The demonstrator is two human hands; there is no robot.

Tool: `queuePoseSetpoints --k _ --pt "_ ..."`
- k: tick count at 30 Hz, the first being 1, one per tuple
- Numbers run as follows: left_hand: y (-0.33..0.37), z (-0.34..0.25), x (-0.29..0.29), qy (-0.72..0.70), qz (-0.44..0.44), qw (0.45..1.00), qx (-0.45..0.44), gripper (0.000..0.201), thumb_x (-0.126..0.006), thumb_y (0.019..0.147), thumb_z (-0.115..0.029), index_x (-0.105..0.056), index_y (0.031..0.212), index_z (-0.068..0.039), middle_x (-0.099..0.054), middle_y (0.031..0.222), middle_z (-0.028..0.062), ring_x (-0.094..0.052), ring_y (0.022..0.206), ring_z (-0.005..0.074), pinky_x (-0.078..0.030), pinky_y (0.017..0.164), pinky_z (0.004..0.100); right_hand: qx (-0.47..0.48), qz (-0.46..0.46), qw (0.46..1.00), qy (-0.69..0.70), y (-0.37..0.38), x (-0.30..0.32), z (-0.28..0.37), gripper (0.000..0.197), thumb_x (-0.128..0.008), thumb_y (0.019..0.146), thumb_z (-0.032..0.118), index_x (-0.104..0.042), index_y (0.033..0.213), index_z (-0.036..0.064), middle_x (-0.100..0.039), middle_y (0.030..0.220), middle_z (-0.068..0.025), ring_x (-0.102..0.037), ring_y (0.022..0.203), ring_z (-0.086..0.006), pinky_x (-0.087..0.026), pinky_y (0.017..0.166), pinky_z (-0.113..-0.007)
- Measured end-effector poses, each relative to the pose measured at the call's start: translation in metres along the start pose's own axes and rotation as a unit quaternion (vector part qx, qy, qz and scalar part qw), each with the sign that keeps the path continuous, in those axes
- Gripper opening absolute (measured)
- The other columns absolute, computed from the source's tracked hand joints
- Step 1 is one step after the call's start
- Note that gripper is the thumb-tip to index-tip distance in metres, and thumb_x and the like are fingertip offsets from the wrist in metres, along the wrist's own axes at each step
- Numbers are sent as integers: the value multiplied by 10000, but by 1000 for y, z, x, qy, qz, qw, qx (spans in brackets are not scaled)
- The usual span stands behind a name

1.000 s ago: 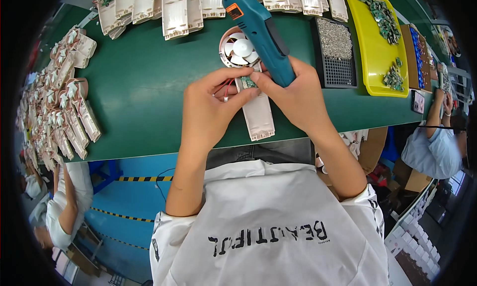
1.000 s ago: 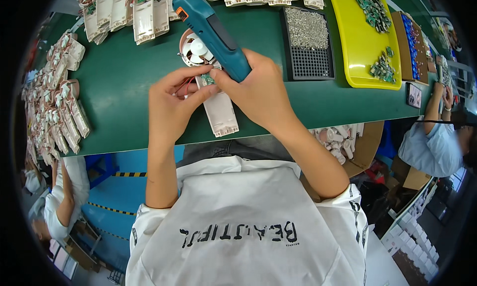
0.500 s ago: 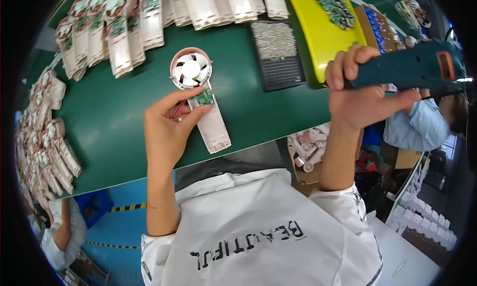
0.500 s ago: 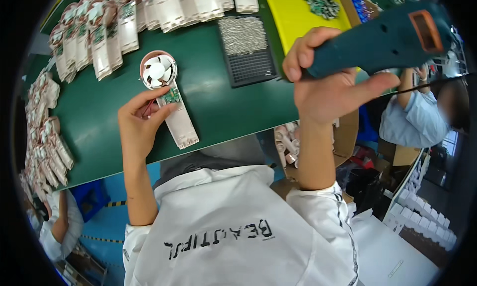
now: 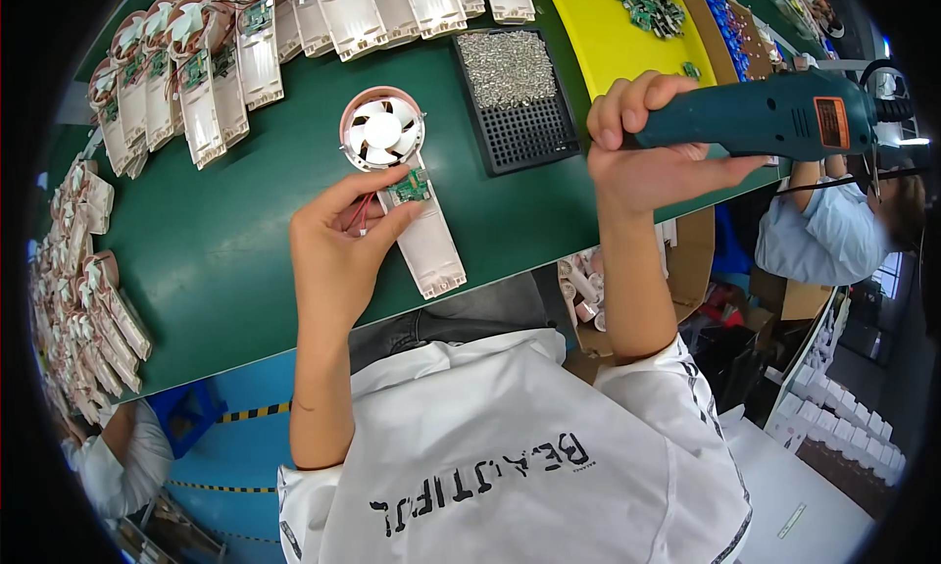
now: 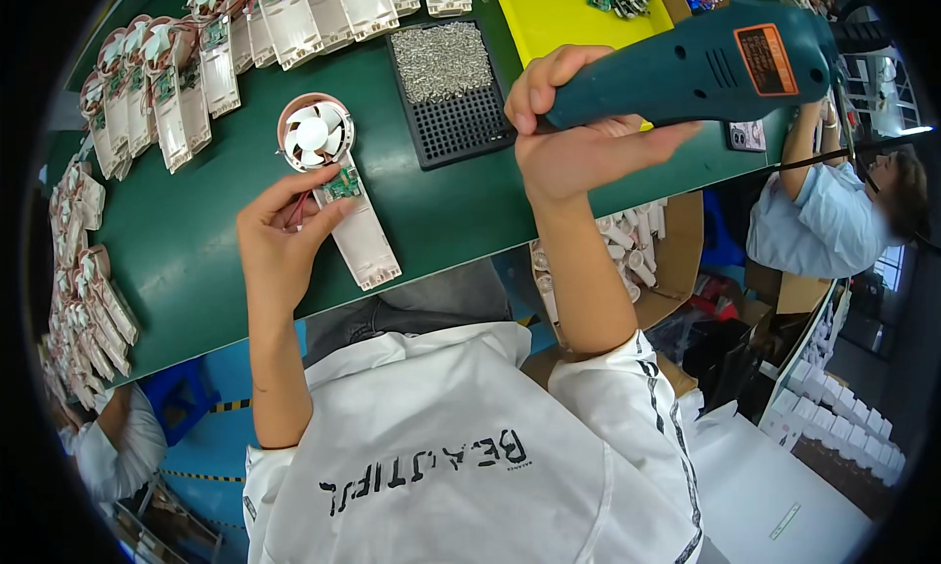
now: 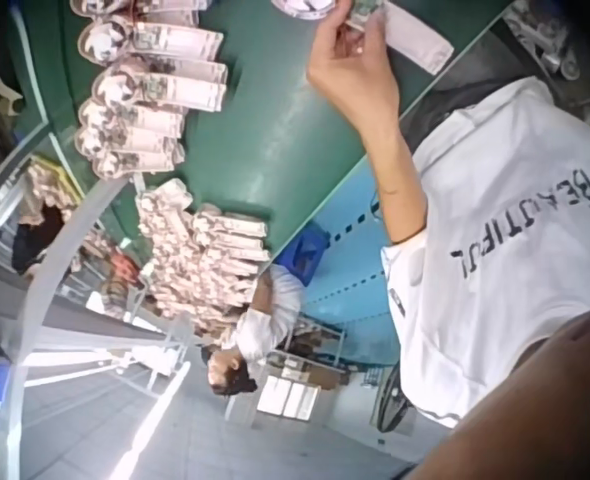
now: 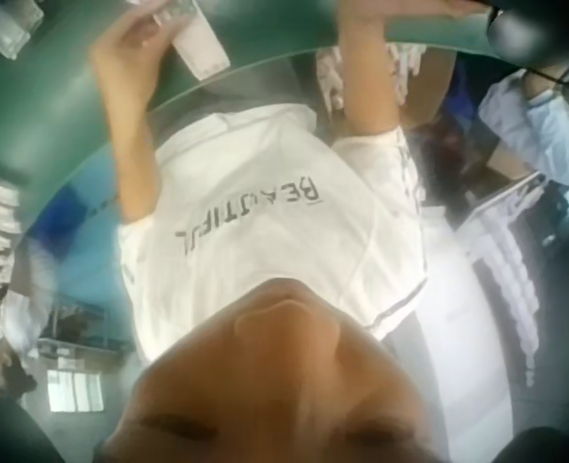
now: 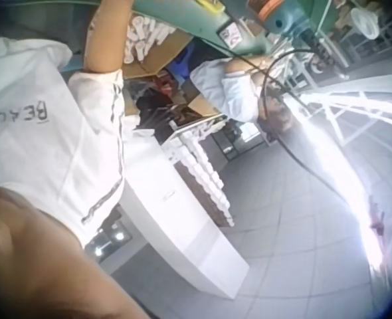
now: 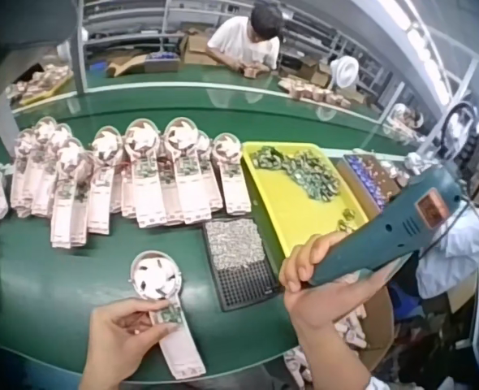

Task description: Assembling small portable hand fans by installing circuit boards and connecting internal wiring.

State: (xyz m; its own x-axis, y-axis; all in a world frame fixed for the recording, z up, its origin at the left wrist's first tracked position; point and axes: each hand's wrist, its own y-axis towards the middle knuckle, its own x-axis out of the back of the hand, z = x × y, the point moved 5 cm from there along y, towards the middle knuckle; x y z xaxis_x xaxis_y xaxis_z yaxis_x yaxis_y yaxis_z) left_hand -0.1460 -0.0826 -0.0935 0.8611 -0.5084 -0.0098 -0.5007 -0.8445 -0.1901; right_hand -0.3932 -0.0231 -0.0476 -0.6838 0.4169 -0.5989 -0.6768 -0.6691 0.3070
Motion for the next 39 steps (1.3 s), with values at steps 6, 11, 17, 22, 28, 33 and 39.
queuePoseSetpoints --k 6,11,17,22,28,33,39 --pt "0 1 0 -23 -13 999 -19 339 -720 779 103 -669 1110 54 -684 925 79 -634 782 83 -532 734 213 6 -6 1000 -22 -1 3 -4 962 -60 772 897 -498 754 40 -451 547 -71 -374 405 -156 -300 371 -268" --pt "0 2 1 -23 -9 1000 -18 333 -717 782 104 -672 1108 53 -681 917 69 -617 759 68 -521 708 200 -25 -41 999 9 4 8 -3 956 -61 766 904 -495 750 53 -456 553 -67 -371 401 -150 -291 369 -265" --pt "0 1 2 -22 2 1000 -14 315 -696 801 116 -657 1109 66 -685 998 114 -659 876 132 -545 799 246 -21 -15 999 24 1 6 -5 963 -64 751 917 -494 749 55 -441 531 -64 -370 398 -152 -281 368 -262" --pt "0 2 -8 20 -8 999 -36 320 -709 792 109 -665 1104 58 -685 958 79 -632 781 79 -519 708 197 18 68 997 -24 -7 -1 -11 1006 -74 738 927 -493 751 13 -441 523 -79 -377 402 -167 -292 366 -268" --pt "2 14 -18 36 -24 998 -40 290 -762 763 34 -707 1044 -10 -716 896 89 -651 729 89 -527 684 224 48 55 997 1 -7 -18 7 1013 -105 728 938 -504 766 8 -454 537 -82 -401 420 -177 -306 364 -283" --pt "4 13 -20 8 -30 998 -46 288 -778 758 3 -713 1038 -20 -714 861 83 -659 729 97 -528 676 229 25 108 989 101 -21 -49 10 1024 -145 695 962 -528 792 18 -443 577 -76 -407 448 -179 -324 389 -298" --pt "4 13 -20 17 -36 998 -53 295 -801 737 -31 -723 1022 -38 -694 803 86 -622 687 91 -505 641 230 -11 212 974 77 -48 -74 -21 937 -273 698 956 -507 835 58 -433 655 -43 -400 481 -172 -322 411 -303"
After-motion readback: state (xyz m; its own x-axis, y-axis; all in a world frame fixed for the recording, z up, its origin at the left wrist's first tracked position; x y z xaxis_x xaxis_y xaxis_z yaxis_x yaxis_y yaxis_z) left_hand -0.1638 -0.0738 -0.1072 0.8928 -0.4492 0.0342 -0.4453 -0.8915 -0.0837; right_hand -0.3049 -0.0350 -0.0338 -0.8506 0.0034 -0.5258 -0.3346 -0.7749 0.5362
